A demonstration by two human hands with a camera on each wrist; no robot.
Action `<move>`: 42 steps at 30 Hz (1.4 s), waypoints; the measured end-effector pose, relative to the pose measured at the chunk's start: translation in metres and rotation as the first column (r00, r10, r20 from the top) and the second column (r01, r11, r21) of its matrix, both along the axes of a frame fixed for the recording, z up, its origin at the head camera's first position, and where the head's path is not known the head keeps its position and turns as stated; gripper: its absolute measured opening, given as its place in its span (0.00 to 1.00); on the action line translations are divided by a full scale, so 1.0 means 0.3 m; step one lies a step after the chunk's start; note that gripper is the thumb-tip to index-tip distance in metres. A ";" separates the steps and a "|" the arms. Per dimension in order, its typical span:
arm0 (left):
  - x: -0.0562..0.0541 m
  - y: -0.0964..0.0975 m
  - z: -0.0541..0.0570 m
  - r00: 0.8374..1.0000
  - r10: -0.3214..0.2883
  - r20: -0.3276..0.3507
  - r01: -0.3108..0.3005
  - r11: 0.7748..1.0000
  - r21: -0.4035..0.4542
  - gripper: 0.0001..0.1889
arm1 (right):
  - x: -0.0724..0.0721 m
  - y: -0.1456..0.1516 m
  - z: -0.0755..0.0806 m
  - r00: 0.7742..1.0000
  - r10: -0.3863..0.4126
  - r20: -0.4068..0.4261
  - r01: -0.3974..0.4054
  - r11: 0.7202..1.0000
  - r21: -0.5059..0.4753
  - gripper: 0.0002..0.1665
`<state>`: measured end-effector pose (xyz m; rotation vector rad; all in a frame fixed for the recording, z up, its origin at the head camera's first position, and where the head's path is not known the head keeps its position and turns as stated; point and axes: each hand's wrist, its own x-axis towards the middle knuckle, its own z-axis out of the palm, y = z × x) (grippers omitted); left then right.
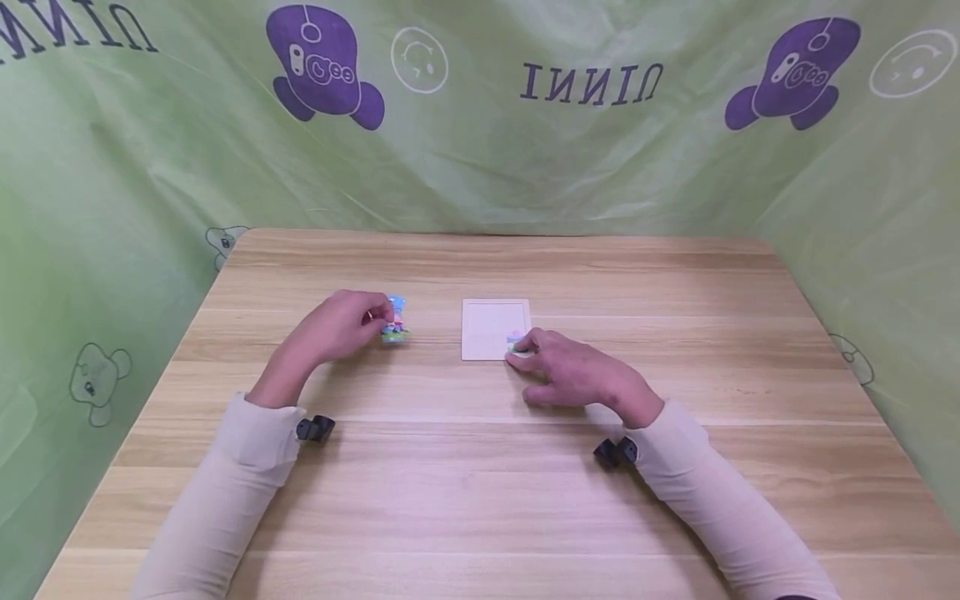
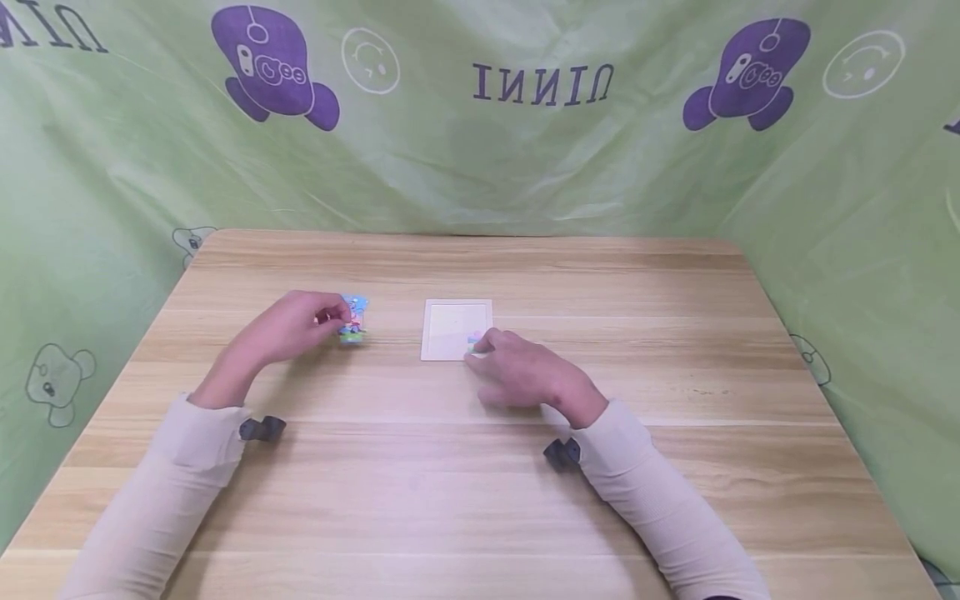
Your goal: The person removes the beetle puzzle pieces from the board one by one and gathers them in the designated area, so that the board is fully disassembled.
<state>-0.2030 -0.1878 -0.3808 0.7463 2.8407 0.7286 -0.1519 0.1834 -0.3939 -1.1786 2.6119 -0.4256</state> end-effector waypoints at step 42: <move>-0.024 -0.111 -0.043 0.998 0.042 0.042 -0.040 0.998 -0.052 0.05 | -0.001 0.002 -0.002 1.000 -0.011 0.013 0.011 1.000 -0.017 0.33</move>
